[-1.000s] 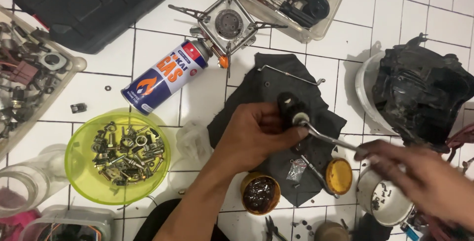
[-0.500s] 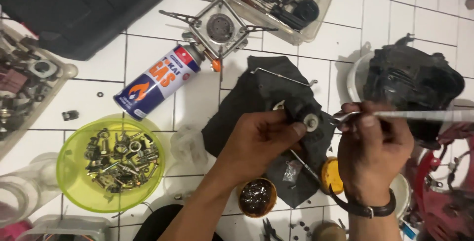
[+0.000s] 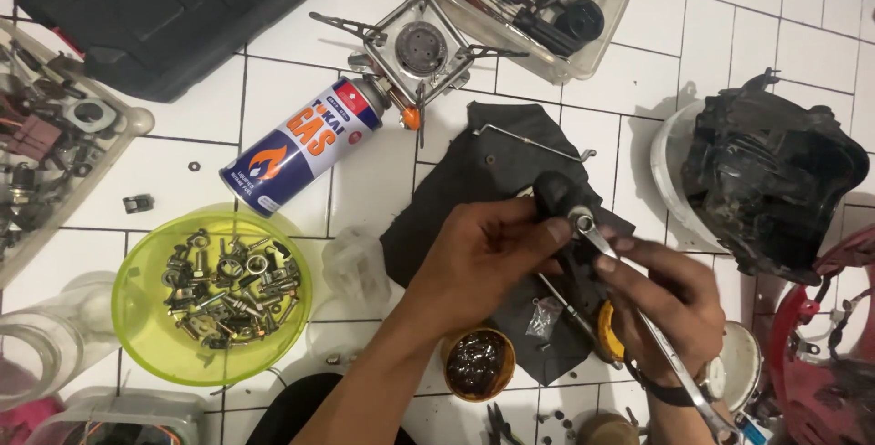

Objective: The recorder is repairing or assembling mechanical components, possibly from a motorcycle, using various hand tools.

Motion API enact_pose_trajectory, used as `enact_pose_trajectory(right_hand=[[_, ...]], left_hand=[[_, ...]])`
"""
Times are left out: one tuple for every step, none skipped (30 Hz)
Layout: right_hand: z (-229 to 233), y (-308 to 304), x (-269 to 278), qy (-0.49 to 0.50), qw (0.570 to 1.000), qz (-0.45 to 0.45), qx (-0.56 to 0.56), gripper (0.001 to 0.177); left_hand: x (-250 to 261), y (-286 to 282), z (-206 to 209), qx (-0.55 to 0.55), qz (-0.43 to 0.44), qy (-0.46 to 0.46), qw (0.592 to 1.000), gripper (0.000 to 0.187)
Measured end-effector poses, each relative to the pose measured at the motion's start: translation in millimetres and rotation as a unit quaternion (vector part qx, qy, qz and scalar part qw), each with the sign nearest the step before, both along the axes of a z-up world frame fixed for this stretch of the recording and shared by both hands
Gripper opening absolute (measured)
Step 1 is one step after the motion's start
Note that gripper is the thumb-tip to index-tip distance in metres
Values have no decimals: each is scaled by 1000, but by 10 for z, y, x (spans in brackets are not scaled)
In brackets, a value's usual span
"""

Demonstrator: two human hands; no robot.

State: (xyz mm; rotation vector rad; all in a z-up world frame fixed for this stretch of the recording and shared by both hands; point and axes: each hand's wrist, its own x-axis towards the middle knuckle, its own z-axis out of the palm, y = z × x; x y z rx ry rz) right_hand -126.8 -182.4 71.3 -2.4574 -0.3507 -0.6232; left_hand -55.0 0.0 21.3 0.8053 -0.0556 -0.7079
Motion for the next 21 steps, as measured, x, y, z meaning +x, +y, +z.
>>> enact_pose_trajectory(right_hand=[[-66,-93,-71,-4,998,-17,-59,23],[-38,-76,-52,-5,998,-16,-59,23],[-10,-60,-32,8,998,0,-58,23],[17,-39,-17,22,998,16,-56,23],[-15,-45,-32,22,998,16,-55,23],[-44,-59,-45,6,998,23,-51,24],[-72,-72,-58,-10,998,29,-46,25],[-72,-61,-55,-10,998,30,-46,25],[-71,-50,-53,-7,999,32,-22,24],[-71,-42,-53,-5,999,34,0,24],[-36,-82,-31,-5,999,34,0,24],[0,-124,-13,21,998,65,8,22],[36,-166,5,46,994,95,16,22],[28,-158,8,46,994,95,15,22],[24,-149,11,41,993,105,35,20],[15,-141,33,33,991,115,54,19],[-15,-146,25,30,991,116,54,19],[-47,-148,15,36,992,101,63,20],[-79,-149,7,41,993,87,72,22],[-159,-148,-27,38,993,87,73,22],[-241,-147,-59,58,988,61,126,19]], left_hand=[[-6,-4,-11,1,1,2,1000,26],[-6,-3,-8,1,2,2,1000,26],[-7,-2,-7,-5,4,5,1000,25],[-10,2,-6,-10,6,8,1000,25],[-12,8,-6,-9,6,9,1000,25],[-11,5,-6,-7,7,14,1000,25],[-9,2,-7,-5,8,20,1000,24],[6,24,29,-5,9,20,1000,24],[22,47,64,7,8,21,1000,24],[38,65,100,19,7,21,1000,23],[43,70,97,19,7,21,1000,23],[45,73,94,24,6,14,1000,23],[48,76,91,29,5,7,1000,22],[32,68,88,29,5,7,1000,22],[17,61,89,28,11,7,1000,21],[21,55,91,28,17,4,999,21],[23,47,98,28,18,1,999,21],[24,43,105,32,27,15,999,21],[27,40,111,35,37,29,998,20],[21,27,86,36,37,26,998,20],[18,14,59,46,52,30,997,20]])
